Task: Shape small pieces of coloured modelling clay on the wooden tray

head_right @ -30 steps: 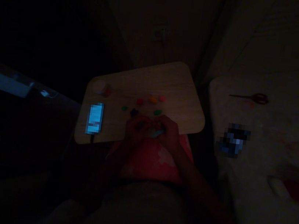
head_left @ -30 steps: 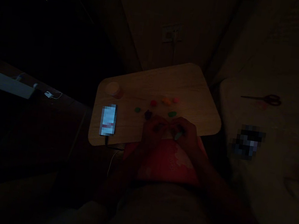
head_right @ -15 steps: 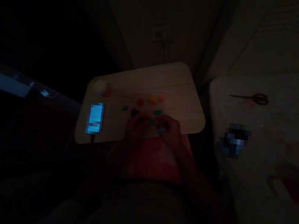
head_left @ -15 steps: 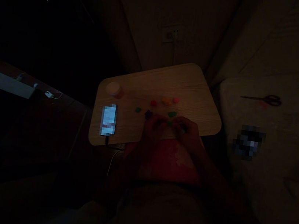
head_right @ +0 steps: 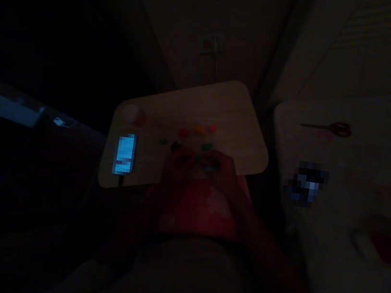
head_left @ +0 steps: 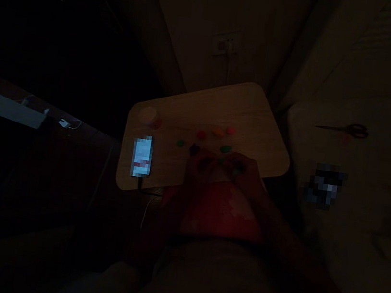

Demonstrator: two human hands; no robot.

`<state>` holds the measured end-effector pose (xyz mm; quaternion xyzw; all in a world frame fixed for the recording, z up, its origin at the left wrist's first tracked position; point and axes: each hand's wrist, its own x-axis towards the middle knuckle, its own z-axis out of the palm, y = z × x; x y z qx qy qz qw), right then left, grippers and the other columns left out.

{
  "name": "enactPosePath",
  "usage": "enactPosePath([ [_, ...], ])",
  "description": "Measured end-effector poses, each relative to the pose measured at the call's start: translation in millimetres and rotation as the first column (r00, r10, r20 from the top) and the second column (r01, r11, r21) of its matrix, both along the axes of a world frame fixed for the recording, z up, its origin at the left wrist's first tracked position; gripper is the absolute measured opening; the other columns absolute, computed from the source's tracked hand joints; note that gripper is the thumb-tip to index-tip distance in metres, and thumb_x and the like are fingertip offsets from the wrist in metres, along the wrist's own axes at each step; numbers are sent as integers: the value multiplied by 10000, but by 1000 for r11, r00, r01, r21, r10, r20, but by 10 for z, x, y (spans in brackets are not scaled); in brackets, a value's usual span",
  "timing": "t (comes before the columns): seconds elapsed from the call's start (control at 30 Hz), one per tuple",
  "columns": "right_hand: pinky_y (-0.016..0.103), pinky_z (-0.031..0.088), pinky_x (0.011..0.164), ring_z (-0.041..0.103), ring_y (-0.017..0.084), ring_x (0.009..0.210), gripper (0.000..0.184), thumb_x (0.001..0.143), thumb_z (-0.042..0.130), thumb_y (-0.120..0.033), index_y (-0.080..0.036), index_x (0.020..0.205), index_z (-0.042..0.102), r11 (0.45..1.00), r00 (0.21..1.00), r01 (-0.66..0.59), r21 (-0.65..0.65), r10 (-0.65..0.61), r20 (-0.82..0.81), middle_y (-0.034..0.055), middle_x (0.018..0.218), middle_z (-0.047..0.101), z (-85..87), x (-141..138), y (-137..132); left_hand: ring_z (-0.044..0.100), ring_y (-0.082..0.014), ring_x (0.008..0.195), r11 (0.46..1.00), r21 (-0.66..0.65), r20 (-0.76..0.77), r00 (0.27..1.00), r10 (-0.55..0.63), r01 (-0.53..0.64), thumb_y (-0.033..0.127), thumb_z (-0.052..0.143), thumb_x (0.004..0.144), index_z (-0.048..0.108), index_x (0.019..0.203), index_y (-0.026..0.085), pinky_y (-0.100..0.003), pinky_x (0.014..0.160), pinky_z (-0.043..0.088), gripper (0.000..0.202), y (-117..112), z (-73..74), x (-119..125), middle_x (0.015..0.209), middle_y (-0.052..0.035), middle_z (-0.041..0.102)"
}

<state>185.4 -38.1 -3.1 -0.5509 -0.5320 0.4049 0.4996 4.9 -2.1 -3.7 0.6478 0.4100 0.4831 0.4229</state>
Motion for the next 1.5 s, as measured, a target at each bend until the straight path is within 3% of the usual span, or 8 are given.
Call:
enactPosePath([
  [0.2, 305, 494, 618, 634, 182, 636, 232, 808, 778, -427, -197, 839, 793, 999, 999, 24, 44, -26, 44, 47, 747, 764, -8, -47, 1, 697, -202, 836, 999, -28, 6, 1000, 25, -24, 342, 805, 863, 751, 788, 201, -334, 801, 550, 169, -31, 24, -1, 854, -52, 754],
  [0.33, 311, 499, 621, 639, 190, 653, 223, 829, 746, -422, -207, 823, 806, 992, 996, 79, 100, -84, 43, 52, 763, 771, -11, -85, 3, 684, -195, 806, 997, -67, 9, 999, 46, -45, 414, 815, 862, 736, 769, 194, -318, 760, 543, 252, -53, 35, 17, 823, -44, 744],
  [0.5, 308, 511, 621, 659, 191, 656, 231, 812, 782, -430, -200, 827, 803, 997, 999, 50, 54, -51, 4, 48, 759, 776, -60, -65, 5, 697, -191, 825, 993, -112, 76, 996, 34, -26, 521, 803, 882, 754, 864, 194, -313, 770, 559, 331, -48, 33, 25, 872, -49, 753],
  [0.57, 312, 527, 637, 684, 200, 680, 229, 808, 796, -426, -199, 837, 808, 998, 999, 35, 43, -35, 0, 56, 779, 790, -75, -47, 2, 716, -200, 867, 995, -99, 78, 997, 20, -12, 490, 846, 851, 774, 905, 198, -324, 805, 574, 305, -39, 27, 24, 916, -58, 768],
  [0.83, 333, 569, 704, 738, 225, 760, 174, 814, 776, -370, -223, 882, 838, 996, 1000, 11, 89, -13, 22, 68, 861, 827, -34, -46, -9, 685, -184, 798, 994, -81, -28, 997, 70, -72, 313, 826, 858, 773, 772, 200, -318, 774, 551, 152, -12, 30, 10, 805, -31, 746],
  [1.1, 304, 495, 632, 663, 185, 664, 186, 820, 768, -392, -217, 859, 819, 995, 998, 27, 97, -33, 58, 48, 790, 785, -34, -54, -19, 683, -187, 794, 997, -56, -44, 998, 55, -57, 277, 796, 864, 758, 733, 210, -329, 784, 550, 152, -10, 10, -3, 798, -23, 743],
  [1.3, 280, 398, 557, 516, 140, 570, 214, 835, 759, -414, -205, 852, 802, 993, 995, 81, 82, -85, 49, 13, 677, 694, 10, -56, -22, 713, -200, 878, 998, -62, 28, 999, 31, -29, 346, 866, 822, 818, 915, 214, -328, 812, 570, 169, -10, 3, 10, 929, -49, 776],
  [1.5, 287, 398, 559, 515, 148, 580, 207, 824, 758, -423, -217, 833, 782, 992, 993, 105, 67, -108, 45, 12, 678, 679, -10, -59, -26, 686, -188, 807, 994, -97, -17, 999, 50, -52, 393, 869, 820, 764, 801, 195, -324, 773, 570, 225, 6, -12, 2, 833, -35, 739],
])
